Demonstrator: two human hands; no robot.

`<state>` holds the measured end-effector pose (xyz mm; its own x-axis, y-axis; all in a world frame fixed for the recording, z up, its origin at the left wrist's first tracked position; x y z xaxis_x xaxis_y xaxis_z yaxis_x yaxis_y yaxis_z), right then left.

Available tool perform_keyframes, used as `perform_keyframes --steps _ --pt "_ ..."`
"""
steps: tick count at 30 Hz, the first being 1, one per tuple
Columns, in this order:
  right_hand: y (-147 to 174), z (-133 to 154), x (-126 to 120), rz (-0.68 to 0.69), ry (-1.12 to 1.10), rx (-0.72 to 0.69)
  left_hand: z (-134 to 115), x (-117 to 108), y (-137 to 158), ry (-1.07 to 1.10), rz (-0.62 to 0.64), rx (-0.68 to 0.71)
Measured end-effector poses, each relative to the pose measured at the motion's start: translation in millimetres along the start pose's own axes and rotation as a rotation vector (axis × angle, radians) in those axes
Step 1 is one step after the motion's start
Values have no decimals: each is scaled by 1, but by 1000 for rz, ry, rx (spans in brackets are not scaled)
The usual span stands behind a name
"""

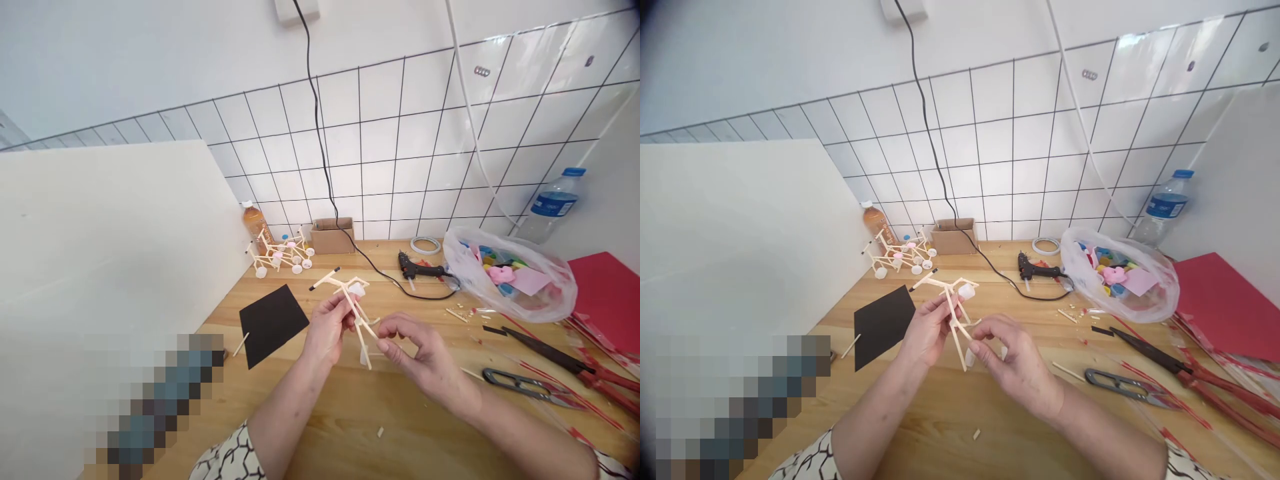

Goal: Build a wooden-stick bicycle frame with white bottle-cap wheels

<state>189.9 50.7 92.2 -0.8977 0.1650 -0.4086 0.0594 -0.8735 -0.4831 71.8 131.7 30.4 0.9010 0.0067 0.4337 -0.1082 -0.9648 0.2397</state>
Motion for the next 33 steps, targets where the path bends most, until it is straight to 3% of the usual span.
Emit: perform_keyframes --steps 5,8,15,21,25,33 --pt "-12 -14 -28 -186 -92 196 -16 16 7 -32 146 32" --pt "-18 -25 -29 -253 -275 326 -25 30 15 -96 253 61" --pt "-24 -26 -24 -390 -674 478 -39 55 26 -276 386 248" --pt "-24 -25 -15 -335 -768 499 -27 61 30 -355 412 281" --pt "-20 -30 -16 -390 -761 527 -19 61 30 -384 428 260" --pt "-20 -30 -25 -405 -714 483 -29 50 20 -230 343 199"
Point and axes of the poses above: each hand's wrist, its own y-axis away from the middle knuckle, its own x-axis out of the palm, z = x × y, the point moved 9 cm from there along -y, towards the middle knuckle, and after that the axes turned 5 degrees about -z, right-handed, at the moved point
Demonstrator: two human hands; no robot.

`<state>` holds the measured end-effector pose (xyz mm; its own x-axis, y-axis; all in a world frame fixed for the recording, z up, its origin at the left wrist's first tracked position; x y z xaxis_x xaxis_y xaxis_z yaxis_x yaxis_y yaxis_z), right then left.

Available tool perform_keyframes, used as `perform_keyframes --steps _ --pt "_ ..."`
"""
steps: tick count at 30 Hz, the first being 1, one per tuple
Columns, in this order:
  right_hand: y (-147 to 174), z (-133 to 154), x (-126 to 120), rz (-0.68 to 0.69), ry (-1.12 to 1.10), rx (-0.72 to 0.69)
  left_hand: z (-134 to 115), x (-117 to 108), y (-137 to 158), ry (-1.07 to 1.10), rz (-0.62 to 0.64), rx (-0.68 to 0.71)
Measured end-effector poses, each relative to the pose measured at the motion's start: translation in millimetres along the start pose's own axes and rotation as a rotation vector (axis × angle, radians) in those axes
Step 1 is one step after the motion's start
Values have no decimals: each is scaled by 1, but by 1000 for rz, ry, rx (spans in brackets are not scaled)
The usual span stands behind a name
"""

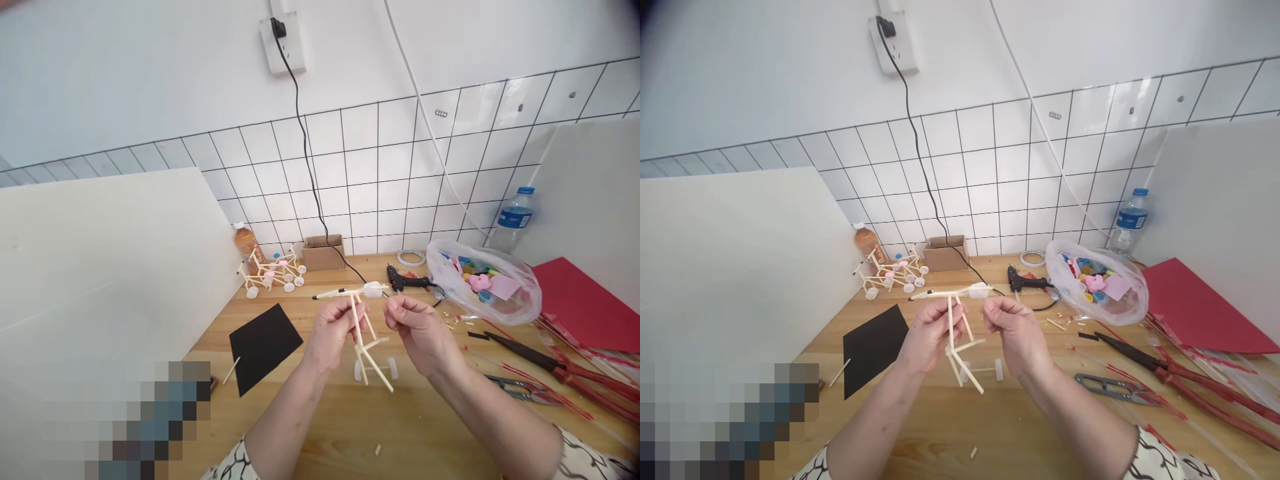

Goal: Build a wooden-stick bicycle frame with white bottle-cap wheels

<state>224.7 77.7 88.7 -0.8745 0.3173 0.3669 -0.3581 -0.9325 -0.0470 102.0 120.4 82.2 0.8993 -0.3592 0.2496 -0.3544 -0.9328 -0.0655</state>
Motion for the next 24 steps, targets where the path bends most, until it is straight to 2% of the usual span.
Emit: perform_keyframes --steps 6,12,15,19,24 --pt "-17 23 -16 14 -109 -28 -6 -20 -8 45 -90 9" --pt "-36 61 -64 -175 -270 -171 -12 -28 -13 26 -119 54" --pt "-34 78 -78 -234 -269 -252 -13 -27 -13 -1 -122 75" --pt "-25 73 -63 -181 -170 -206 -9 -24 -12 -57 -108 81" --pt "-10 41 -14 86 -47 -78 -1 -17 -11 -133 -64 77"
Point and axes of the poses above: each hand's wrist, its own y-axis away from the middle knuckle, its own x-axis out of the palm, z = x × y, the point moved 9 cm from there along -y, towards the middle knuckle, and after that the axes turned 5 degrees about -z, right-handed, at the moved point
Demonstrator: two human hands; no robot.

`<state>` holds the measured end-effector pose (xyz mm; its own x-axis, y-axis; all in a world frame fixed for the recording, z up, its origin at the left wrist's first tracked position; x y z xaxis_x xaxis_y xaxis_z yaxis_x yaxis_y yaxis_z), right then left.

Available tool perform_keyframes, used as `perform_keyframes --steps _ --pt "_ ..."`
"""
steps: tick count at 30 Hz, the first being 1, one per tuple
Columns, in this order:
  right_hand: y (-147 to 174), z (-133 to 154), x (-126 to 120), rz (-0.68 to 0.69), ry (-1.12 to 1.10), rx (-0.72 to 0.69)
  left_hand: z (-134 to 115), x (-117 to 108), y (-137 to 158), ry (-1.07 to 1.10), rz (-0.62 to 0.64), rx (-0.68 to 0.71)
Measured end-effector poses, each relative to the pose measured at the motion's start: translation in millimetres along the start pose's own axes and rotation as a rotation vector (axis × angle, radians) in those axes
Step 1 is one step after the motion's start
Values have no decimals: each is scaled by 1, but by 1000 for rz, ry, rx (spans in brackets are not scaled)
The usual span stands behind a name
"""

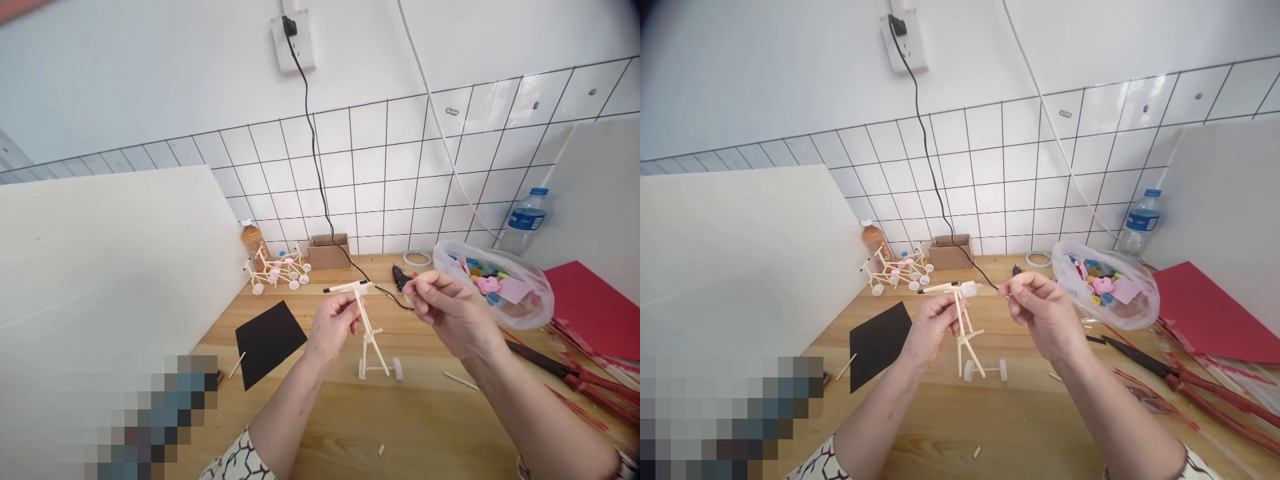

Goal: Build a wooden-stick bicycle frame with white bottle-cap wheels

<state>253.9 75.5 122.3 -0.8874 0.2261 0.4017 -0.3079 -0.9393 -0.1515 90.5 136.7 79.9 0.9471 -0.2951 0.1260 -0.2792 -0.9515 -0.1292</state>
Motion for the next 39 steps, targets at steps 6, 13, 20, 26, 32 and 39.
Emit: perform_keyframes --steps 6,13,20,26,32,39 --pt "21 -10 37 263 130 -53 -4 20 12 -146 135 36" --pt "34 15 32 114 527 -517 -4 36 23 -215 205 42" --pt "33 20 20 -12 449 -574 -4 38 25 -265 227 23" --pt "26 -1 23 54 214 -318 -4 42 27 -186 265 21" --pt "15 -16 16 21 22 -85 0 32 21 -186 178 -7" --pt "-8 -2 -13 -93 -215 66 -3 -1 2 -89 -34 16"
Point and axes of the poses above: each hand's wrist, its own y-axis away from the middle knuckle, its own x-axis out of the palm, z = x × y, the point moved 9 cm from there along -y, towards the middle knuckle, and after that the axes turned 5 degrees about -z, right-handed, at the moved point
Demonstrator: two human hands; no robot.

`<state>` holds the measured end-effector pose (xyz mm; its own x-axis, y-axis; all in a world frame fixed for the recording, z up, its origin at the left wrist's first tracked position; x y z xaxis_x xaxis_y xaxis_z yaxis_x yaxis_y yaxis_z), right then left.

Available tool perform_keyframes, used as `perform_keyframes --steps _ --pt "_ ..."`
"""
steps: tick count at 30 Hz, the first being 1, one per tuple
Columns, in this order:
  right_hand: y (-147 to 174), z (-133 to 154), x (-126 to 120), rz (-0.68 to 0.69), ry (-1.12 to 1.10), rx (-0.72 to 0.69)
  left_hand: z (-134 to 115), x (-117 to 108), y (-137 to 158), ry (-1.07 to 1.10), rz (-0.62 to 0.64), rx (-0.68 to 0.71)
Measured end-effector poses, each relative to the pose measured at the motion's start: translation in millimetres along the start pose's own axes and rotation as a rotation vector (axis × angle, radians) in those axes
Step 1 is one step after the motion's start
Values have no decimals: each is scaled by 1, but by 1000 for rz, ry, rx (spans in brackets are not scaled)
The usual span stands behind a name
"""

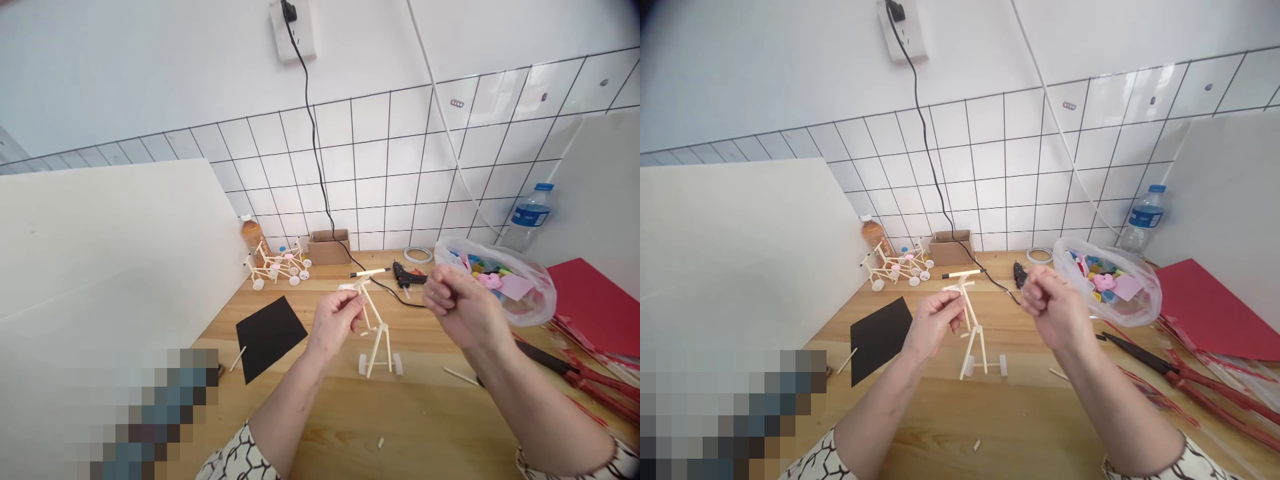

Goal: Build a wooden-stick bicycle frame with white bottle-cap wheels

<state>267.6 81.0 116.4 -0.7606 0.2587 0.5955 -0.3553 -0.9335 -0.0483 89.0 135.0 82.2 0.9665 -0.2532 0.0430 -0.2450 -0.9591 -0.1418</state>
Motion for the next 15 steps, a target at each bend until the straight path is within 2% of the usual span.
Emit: perform_keyframes --steps 3,6,9,12,15 --pt "-11 30 -21 -112 -45 -47 1 -11 -6 44 -73 -6" --pt "-16 63 -46 -238 -71 -160 1 -15 -8 61 -102 -13" --pt "-17 80 -64 -317 -109 -251 2 -16 -8 59 -109 -12" --pt "-20 73 -59 -248 -14 -251 2 -11 -5 17 -73 -15" --pt "-19 51 -38 -115 124 -223 2 0 0 -58 10 -20"
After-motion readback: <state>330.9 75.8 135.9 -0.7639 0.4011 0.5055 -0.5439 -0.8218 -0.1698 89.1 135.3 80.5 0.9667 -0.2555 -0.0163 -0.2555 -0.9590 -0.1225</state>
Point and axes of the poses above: each hand's wrist, its own y-axis away from the middle knuckle, its own x-axis out of the palm, z = x × y, the point moved 9 cm from there along -y, towards the middle knuckle, and after that the axes turned 5 degrees about -z, right-handed, at the moved point
